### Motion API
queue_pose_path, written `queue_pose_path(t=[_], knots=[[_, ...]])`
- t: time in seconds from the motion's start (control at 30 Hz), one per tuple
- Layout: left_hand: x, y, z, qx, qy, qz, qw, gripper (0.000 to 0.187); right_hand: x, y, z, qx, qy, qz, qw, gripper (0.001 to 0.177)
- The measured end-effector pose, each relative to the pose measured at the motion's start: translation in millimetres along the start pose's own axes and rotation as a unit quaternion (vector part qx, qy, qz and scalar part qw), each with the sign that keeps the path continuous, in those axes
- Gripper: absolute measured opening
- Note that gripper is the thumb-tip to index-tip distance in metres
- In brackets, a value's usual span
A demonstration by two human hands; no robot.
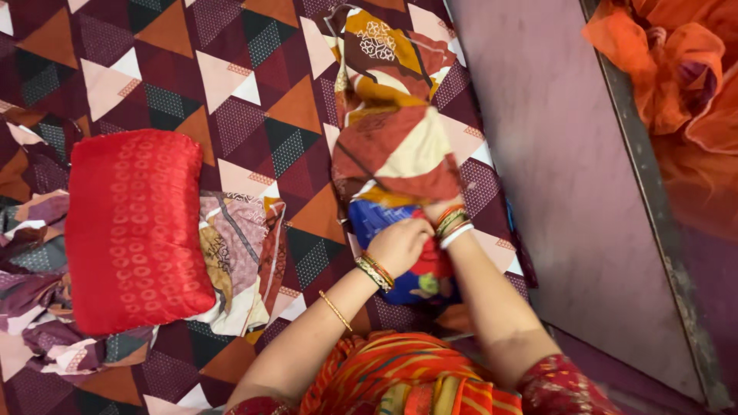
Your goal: The person straightens a bedspread by hand, then gathers several small pillows and covers from a chair, places them onto the bed, and wraps them in a larger piece of fabric by hand.
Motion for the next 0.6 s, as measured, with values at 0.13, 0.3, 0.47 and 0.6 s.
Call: queue_pose_path(t=[0.13,0.3,0.47,0.6], knots=[[-52.8,-26.0,-9.5,0.072,-0.12,0.055,0.989,0.017,26.4,-45.2,-34.9,0.106,0.068,0.065,0.99,0.06],[-117.1,-29.8,7.7,0.142,-0.131,0.152,0.969,0.051,-72.0,-54.6,-121.5,0.241,-0.023,-0.023,0.97,0.084],[-166.7,1.5,31.8,0.038,-0.209,0.239,0.947,0.041,-174.4,-3.4,-146.9,0.067,-0.127,-0.073,0.987,0.091],[-180.2,6.5,37.3,0.093,-0.198,0.243,0.945,0.02,-169.8,32.1,-117.8,0.177,-0.119,-0.217,0.953,0.064]])
Point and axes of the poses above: each hand's wrist, its own z-axis towards the middle knuckle, its own y-axis out of the palm, x = y × z, the point moved 6 cm from there along z, towards the middle knuckle, and after that the axes turned 9 degrees about -y, right-handed, at the moved point
